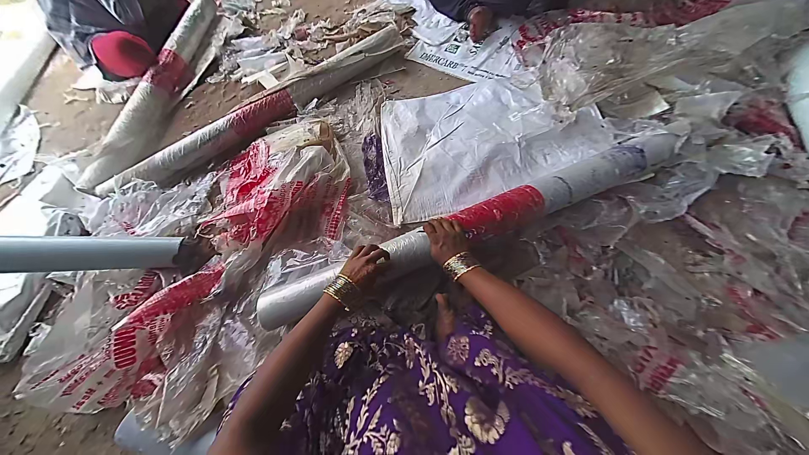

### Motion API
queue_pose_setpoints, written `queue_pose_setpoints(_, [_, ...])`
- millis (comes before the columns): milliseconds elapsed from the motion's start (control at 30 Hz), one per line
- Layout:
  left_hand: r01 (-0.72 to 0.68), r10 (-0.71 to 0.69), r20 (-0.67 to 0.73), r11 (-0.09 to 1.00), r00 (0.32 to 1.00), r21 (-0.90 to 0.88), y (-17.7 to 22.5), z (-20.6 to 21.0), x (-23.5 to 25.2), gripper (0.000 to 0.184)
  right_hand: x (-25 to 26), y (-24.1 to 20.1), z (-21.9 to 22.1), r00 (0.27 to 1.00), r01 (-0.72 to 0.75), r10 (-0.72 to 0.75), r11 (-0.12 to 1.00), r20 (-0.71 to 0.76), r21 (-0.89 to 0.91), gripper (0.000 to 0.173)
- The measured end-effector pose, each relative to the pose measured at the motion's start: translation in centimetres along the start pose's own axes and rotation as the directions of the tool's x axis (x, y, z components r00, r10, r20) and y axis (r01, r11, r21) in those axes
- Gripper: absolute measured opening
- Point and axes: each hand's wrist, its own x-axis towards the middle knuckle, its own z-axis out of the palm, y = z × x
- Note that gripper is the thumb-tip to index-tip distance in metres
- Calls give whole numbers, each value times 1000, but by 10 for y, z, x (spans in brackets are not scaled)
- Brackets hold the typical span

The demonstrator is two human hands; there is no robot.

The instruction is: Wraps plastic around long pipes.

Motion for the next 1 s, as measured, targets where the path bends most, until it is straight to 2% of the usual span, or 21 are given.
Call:
queue_pose_setpoints(100, [-52,64,-180,996,982,72,-4,20,-16,21,0,-1,1,1000,3,-3,1000,-19,17,43])
queue_pose_setpoints(267, [-161,195,-259,976,946,147,-8,26,-18,19,-1,-1,-1,1000,0,0,1000,-22,9,43])
queue_pose_setpoints(333, [-192,235,-242,963,941,187,-9,26,-15,17,0,-1,1,999,1,0,1000,-39,11,42])
queue_pose_setpoints(567, [-241,251,-24,949,968,202,-5,10,-4,21,2,0,3,999,0,0,1000,-38,-4,42])
queue_pose_setpoints(767, [-190,172,101,958,980,213,1,6,3,25,2,-1,2,1000,-12,11,1000,-26,-14,44])
queue_pose_setpoints(867, [-137,125,69,967,990,216,0,12,2,26,2,-1,2,1000,-13,13,1000,-23,-8,44])
queue_pose_setpoints(1000, [40,-45,25,987,999,157,10,16,4,27,3,-2,0,1000,-24,25,1000,-9,13,43])
